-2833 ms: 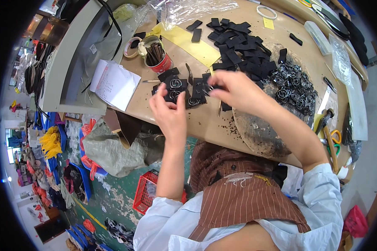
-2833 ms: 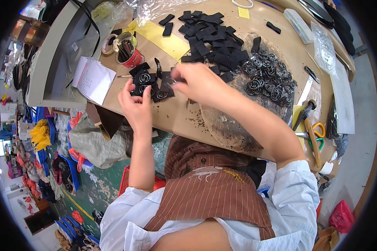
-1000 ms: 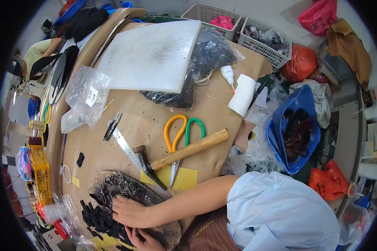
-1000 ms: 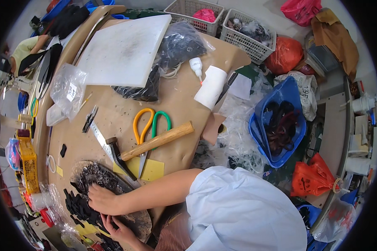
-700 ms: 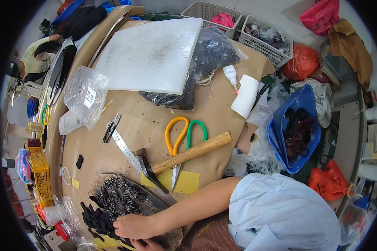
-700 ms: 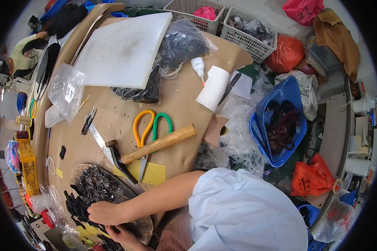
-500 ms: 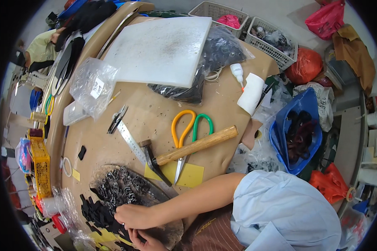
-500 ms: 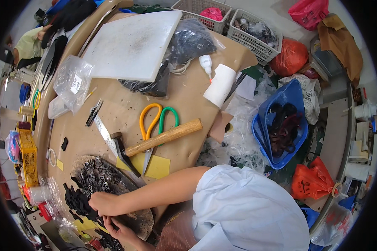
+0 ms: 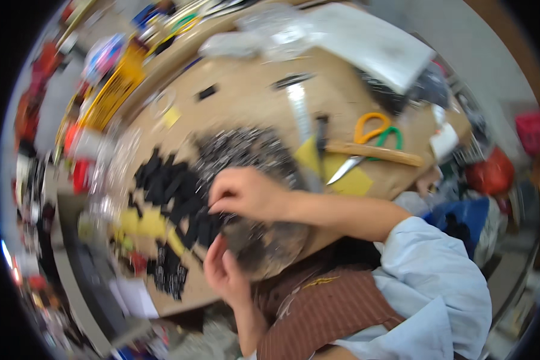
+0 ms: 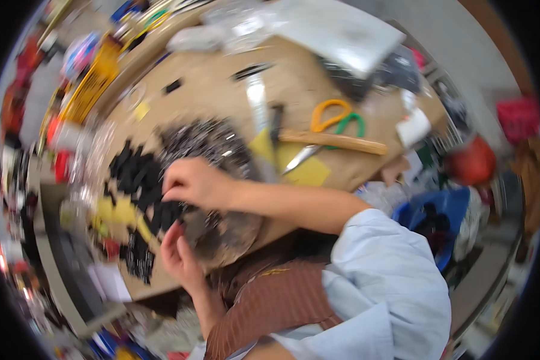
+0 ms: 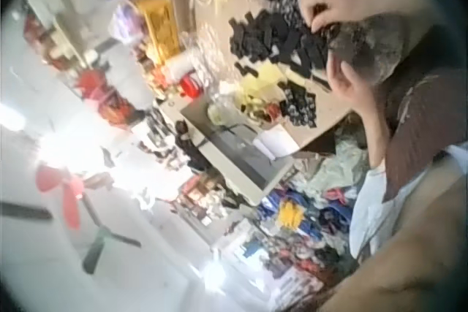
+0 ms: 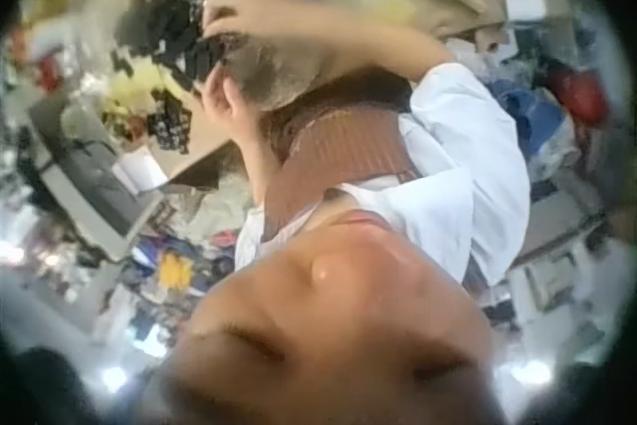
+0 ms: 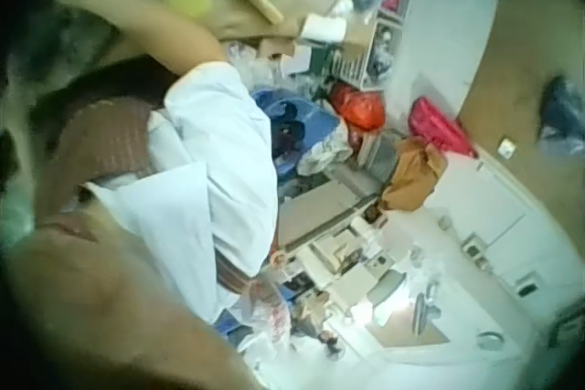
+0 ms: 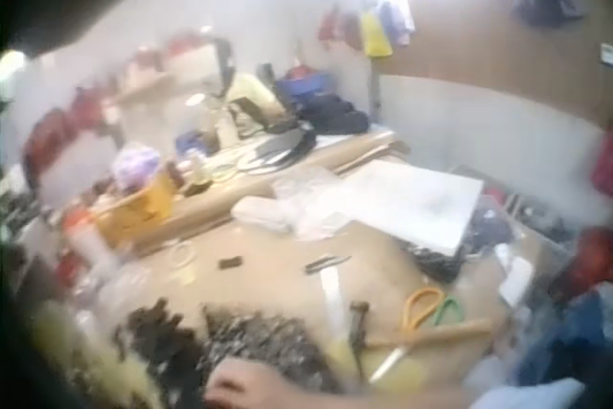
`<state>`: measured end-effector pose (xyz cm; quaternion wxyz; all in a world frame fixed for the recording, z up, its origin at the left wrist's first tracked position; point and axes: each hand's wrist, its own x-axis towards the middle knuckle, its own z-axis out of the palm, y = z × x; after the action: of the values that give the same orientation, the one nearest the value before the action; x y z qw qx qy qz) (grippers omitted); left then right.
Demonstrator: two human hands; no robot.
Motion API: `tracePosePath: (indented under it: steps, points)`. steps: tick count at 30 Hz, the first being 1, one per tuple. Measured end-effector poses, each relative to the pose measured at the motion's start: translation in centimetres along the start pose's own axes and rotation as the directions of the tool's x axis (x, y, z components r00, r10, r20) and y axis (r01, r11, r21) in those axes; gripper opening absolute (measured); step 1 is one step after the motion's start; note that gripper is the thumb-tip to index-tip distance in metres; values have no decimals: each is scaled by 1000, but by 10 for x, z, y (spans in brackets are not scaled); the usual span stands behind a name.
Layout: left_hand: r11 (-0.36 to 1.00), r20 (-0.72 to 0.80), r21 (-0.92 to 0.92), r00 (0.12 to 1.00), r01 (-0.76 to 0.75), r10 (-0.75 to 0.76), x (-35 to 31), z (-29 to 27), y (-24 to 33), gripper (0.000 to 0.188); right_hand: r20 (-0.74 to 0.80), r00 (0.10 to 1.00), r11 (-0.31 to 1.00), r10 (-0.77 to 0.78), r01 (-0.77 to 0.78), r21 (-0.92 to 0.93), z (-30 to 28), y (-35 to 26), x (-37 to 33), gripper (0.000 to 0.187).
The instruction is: The person assembles small metal hardware onto black fabric strips by hand. They pick up a metal piece and a fabric strip, insert the metal into the fabric, and press it to secure it. The finished units are placed on the table, and the process is repeated continuously.
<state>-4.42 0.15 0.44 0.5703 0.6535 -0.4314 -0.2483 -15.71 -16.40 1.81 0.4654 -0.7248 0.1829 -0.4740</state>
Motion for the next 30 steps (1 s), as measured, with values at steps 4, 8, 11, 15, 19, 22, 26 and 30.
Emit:
tracePosePath:
  steps: [4,8,11,15,19,22,26,30]
  points:
    - [823,159,-487,956,294,-248,8,-4,27,28,299,924,936,239,-301,183,23,-30,-12,8]
    - [809,208,-514,957,285,-205,3,-32,16,13,432,825,797,365,-517,313,40,-60,-23,15]
    - [669,309,-604,901,433,-304,-5,-49,23,12,547,826,977,137,-204,64,31,-81,-13,32]
    - [615,444,-605,855,506,-267,-7,-58,27,13,577,814,995,64,-98,29,30,-80,-17,33]
    - [656,465,-564,849,502,-251,-9,-63,30,12,580,814,1000,16,-24,6,35,-88,-19,28]
    - [669,466,-540,843,511,-268,-10,-65,32,11,555,831,999,-36,49,-8,38,-84,-26,27]
    - [663,406,-569,867,487,-289,-16,-60,25,11,399,911,991,-107,131,-33,46,-73,-44,22]
    - [402,325,-791,873,462,-364,-29,-42,19,16,120,991,991,-63,76,-108,68,-71,-81,20]
